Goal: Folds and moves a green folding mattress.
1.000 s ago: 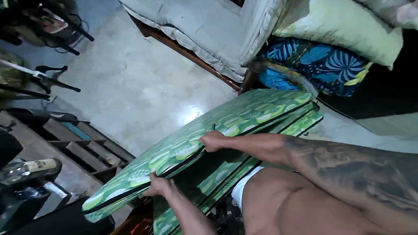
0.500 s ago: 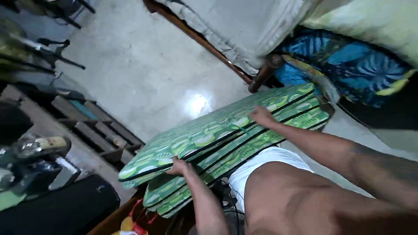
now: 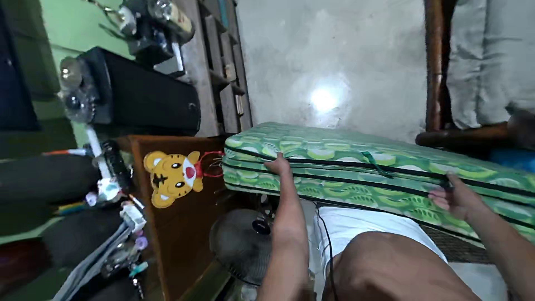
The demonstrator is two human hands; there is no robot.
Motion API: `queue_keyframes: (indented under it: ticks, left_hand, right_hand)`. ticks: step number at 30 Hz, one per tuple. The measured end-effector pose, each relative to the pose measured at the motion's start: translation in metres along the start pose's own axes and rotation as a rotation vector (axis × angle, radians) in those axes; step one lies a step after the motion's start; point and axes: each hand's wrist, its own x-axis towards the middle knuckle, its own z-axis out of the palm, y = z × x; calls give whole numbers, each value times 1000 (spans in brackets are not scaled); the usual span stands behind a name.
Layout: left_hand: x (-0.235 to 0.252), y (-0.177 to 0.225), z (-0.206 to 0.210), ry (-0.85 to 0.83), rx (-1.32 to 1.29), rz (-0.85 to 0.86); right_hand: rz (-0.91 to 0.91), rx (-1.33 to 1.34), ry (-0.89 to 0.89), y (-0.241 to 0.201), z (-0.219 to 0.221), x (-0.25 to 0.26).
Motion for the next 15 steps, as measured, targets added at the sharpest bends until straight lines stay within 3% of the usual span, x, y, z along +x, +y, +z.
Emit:
queue_keyframes:
  ticks: [3, 8, 13, 15]
  left_hand:
    - [-1, -10, -12, -9, 5, -60]
    - [37, -38, -22, -23, 25, 21]
    - [32, -40, -30, -95, 2, 109]
    - [47, -49, -29, -112, -17, 145]
  right_hand:
    - [-21, 37, 26, -16, 28, -20]
    - [20, 177, 59, -36, 68, -19]
    - [1, 413, 145, -38, 93, 31]
    - [-41, 562, 267, -35, 110, 46]
